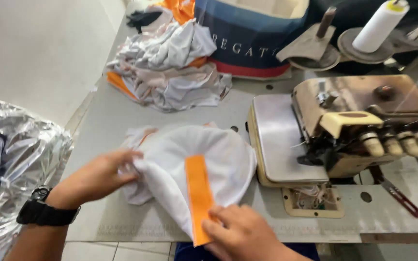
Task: Using an industrial overlock machine to finish the edges of fabric garment pieces.
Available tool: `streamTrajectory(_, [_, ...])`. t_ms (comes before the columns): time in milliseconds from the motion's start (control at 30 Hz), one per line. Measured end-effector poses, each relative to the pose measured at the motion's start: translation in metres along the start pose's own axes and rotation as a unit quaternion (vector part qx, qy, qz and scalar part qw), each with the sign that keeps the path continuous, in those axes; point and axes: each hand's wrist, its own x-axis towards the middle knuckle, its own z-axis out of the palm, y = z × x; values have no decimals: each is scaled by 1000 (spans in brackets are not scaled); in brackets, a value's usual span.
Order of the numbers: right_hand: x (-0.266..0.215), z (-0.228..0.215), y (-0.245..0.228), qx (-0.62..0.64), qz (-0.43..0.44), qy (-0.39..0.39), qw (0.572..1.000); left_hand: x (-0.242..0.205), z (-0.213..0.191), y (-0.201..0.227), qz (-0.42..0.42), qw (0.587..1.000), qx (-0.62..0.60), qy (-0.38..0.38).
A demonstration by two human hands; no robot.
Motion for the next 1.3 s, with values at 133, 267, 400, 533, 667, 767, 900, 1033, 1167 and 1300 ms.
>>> streamTrajectory(133, [-13,21,0,143,90,-111,979,-12,27,-15,1,995,57,-78])
streamTrajectory(267, [14,42,31,158,215,-109,958,-21,85,28,137,978,-148,45])
streamTrajectory(400, [6,88,53,141,369,-272,878,6,146,18,115,993,31,14])
streamTrajectory(533, [-20,105,52,111,311,-239,913,18,157,10,123,989,68,52])
streamTrajectory(667, [-40,111,45,120,286,-136,941,19,135,19,31,992,72,-94])
streamTrajectory(767, [-5,69,15,70,240,-38,967,18,120,32,0,996,-62,-58])
streamTrajectory(900, [29,31,-1,124,285,-42,950,-24,88,97,22,986,-155,56])
streamTrajectory(1033, [39,0,5,192,310,88,927,-58,78,142,199,949,-221,105])
streamTrajectory(1167, [34,-23,10,310,399,142,851,-57,99,136,414,874,-240,86])
streamTrajectory(1300, [27,-45,11,362,418,181,813,-26,149,114,389,915,-35,100])
